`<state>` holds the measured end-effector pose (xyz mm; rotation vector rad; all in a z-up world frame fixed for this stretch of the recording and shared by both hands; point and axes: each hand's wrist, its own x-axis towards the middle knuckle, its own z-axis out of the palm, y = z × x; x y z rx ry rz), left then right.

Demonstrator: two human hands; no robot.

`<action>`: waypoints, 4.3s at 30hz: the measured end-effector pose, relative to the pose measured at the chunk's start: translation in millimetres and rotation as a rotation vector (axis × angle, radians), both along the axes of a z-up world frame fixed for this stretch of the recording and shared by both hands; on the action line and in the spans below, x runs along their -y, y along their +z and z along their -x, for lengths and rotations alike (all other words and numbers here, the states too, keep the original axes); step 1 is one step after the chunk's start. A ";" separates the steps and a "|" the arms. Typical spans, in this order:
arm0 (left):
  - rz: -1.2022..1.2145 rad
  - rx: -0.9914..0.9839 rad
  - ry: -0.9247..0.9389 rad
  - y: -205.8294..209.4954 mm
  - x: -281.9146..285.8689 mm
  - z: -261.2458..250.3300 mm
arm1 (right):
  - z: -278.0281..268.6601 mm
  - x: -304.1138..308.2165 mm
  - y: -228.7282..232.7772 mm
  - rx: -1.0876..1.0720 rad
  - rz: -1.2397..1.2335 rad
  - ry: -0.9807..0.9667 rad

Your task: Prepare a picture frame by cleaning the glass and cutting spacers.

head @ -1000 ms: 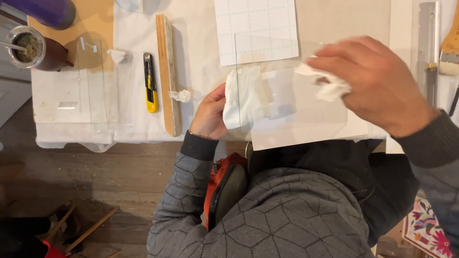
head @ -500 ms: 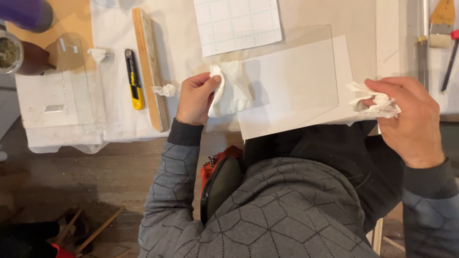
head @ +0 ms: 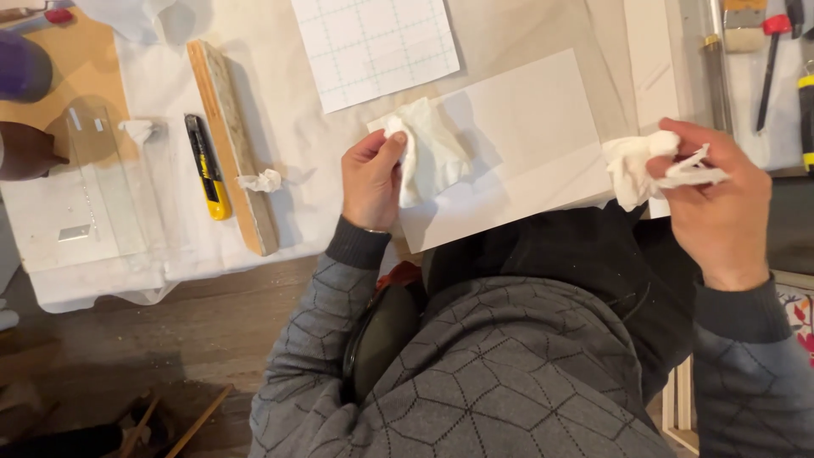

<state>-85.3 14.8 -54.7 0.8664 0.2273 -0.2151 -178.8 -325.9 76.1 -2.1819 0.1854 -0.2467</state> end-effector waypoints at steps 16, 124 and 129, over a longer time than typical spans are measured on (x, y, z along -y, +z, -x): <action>0.039 -0.078 -0.103 -6.4 -25.1 -22.5 | -65.1 -26.4 -67.1 0.061 0.437 0.287; -0.765 -0.122 -0.257 23.9 10.3 -41.2 | -65.5 -90.2 -62.7 0.146 0.325 0.732; -0.745 -0.103 -0.228 11.6 11.6 -35.7 | -80.1 -111.8 -79.7 0.193 0.463 0.604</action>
